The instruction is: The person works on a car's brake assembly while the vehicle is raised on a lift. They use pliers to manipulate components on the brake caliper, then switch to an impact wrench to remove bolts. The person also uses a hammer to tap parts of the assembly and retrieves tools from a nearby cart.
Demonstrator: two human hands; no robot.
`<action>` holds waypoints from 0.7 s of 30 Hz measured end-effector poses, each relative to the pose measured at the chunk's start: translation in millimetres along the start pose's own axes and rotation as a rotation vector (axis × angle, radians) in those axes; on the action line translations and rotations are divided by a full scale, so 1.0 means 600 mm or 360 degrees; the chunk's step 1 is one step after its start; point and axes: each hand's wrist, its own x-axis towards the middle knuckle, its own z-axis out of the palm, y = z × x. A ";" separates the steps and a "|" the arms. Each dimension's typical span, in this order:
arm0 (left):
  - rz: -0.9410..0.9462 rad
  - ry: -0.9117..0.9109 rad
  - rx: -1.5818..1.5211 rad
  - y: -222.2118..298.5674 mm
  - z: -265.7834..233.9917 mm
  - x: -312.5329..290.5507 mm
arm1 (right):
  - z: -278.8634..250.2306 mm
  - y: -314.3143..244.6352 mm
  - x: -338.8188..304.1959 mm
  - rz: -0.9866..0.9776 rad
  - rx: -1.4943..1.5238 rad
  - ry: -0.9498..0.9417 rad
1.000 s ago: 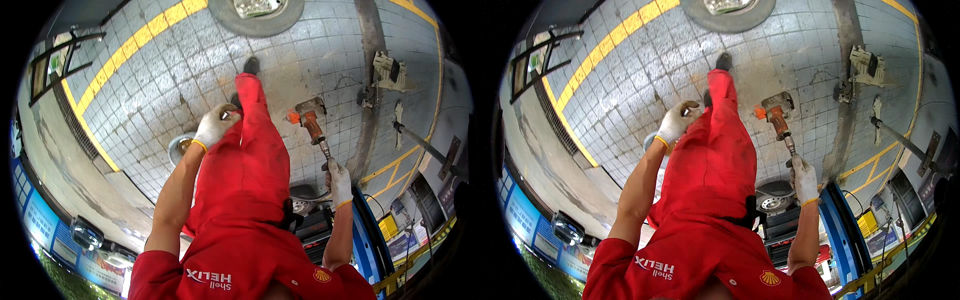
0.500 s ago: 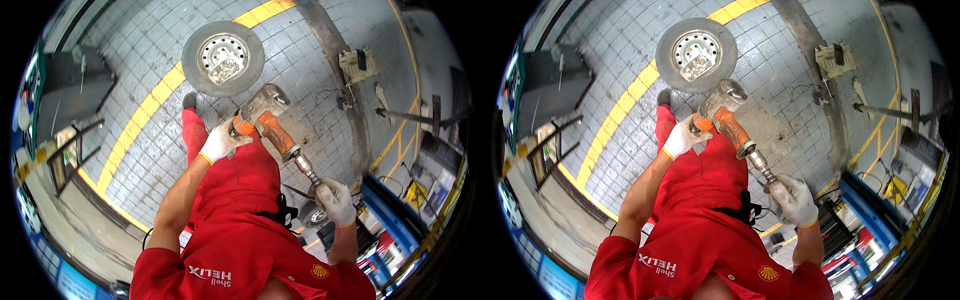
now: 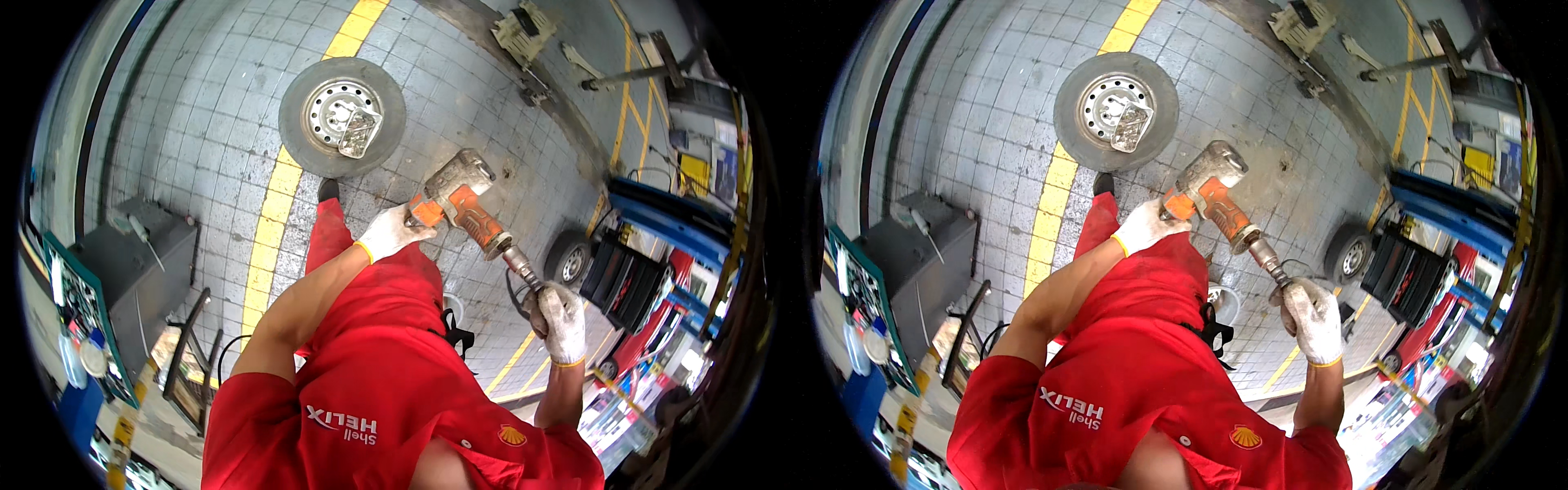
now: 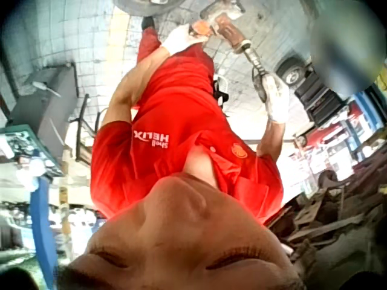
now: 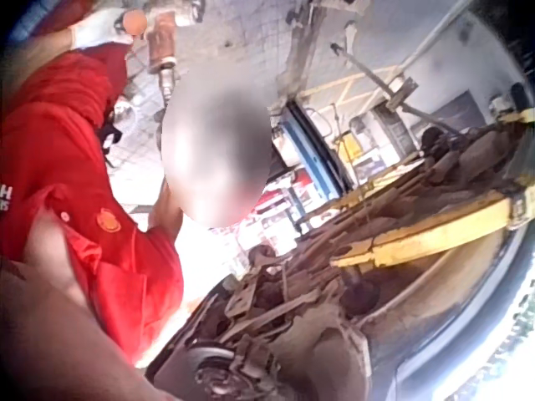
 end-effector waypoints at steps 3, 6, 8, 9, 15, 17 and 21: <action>-0.0291 -0.0255 -0.0027 0.094 -0.047 -0.038 | 0.027 0.022 -0.055 0.0008 0.0139 0.0064; -0.0334 -0.0414 -0.0503 0.116 -0.062 -0.067 | 0.028 0.044 -0.113 -0.0232 -0.0255 0.0034; -0.0413 -0.0478 -0.0787 0.079 -0.078 -0.065 | 0.019 0.139 -0.144 -0.0738 -0.0630 0.0138; -0.0482 -0.0556 -0.0858 0.061 -0.088 -0.059 | 0.016 0.126 -0.169 -0.0509 -0.0733 -0.0042; 0.0603 -0.0568 0.0004 0.258 -0.061 -0.134 | 0.090 0.224 -0.231 -0.0351 -0.0259 0.0117; 0.1146 -0.0612 0.0505 0.329 -0.031 -0.172 | 0.119 0.233 -0.212 -0.0303 -0.0155 0.0151; 0.1481 -0.0915 0.0972 0.391 0.011 -0.242 | 0.196 0.307 -0.192 -0.0685 0.0740 0.0223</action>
